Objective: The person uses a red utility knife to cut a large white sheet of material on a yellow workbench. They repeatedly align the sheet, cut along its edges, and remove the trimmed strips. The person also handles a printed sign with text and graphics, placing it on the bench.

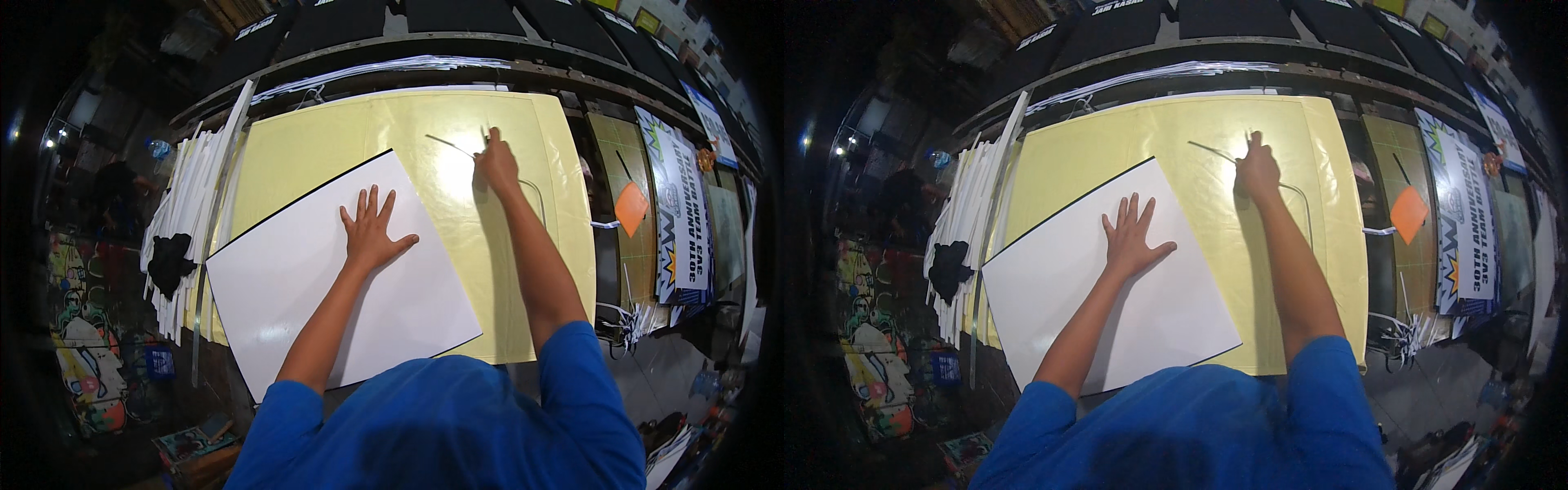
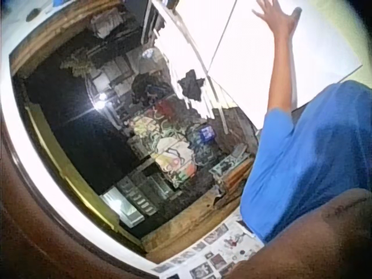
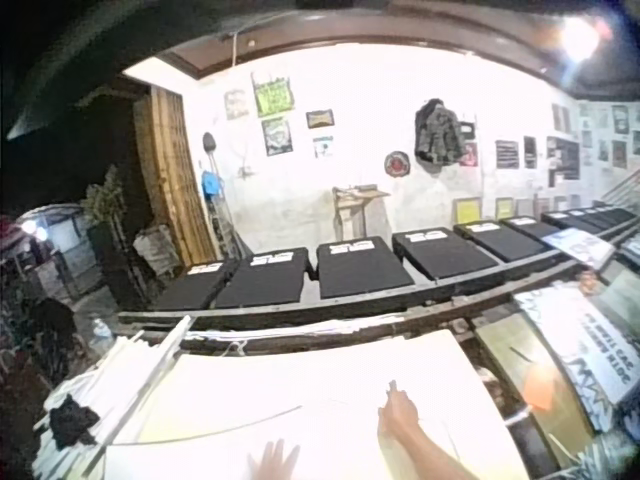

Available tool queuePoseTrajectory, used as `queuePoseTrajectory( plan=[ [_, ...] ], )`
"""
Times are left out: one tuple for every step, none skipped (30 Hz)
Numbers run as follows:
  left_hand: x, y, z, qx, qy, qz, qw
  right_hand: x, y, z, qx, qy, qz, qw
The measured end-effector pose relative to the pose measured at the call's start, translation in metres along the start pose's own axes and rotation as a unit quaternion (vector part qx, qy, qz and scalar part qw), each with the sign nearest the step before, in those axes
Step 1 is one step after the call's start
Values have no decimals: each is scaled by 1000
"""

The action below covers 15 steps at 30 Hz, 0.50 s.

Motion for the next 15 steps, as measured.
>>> queuePoseTrajectory(
  plan=[
    [0,-3,1,1,-1,3,1000,-4,-17,6,-21,-3,25,999],
    [0,-6,2,2,-1,6,1000,-6,-35,14,-42,-5,51,998],
    [0,-9,5,4,2,10,1000,-7,-56,20,-65,-21,70,995],
    [1,-7,4,4,-2,10,1000,-5,-73,23,-62,-8,67,996],
    [2,-5,1,4,-4,9,1000,0,-89,28,-78,17,60,995],
    [2,-6,1,4,-4,10,1000,8,-107,33,-94,42,58,993],
    [2,-8,2,4,-1,12,1000,15,-124,35,-108,21,69,992],
    [2,-7,2,7,-1,12,1000,26,-137,43,-132,29,63,989],
    [2,-7,2,7,0,13,1000,35,-149,46,-147,5,75,986],
    [1,-7,2,8,0,15,1000,46,-161,48,-162,-20,87,983],
    [0,-8,1,29,-4,30,999,56,-166,64,-219,24,81,972],
    [0,-12,-2,59,1,82,995,70,-169,61,-276,66,72,956],
    [3,-15,-9,85,2,134,987,85,-168,54,-335,105,60,934],
    [8,-23,-13,111,2,185,976,101,-169,38,-361,122,38,924],
    [13,-52,6,124,30,230,965,112,-169,32,-405,116,23,906]
  ],
)
Point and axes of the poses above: each hand's wrist, its own x-axis away from the middle knuckle, its own y-axis out of the palm, z = x × y, the point moved 10 cm from there along -x, towards the middle knuckle, and after that the axes turned 14 degrees about -x, right-handed, at the moved point
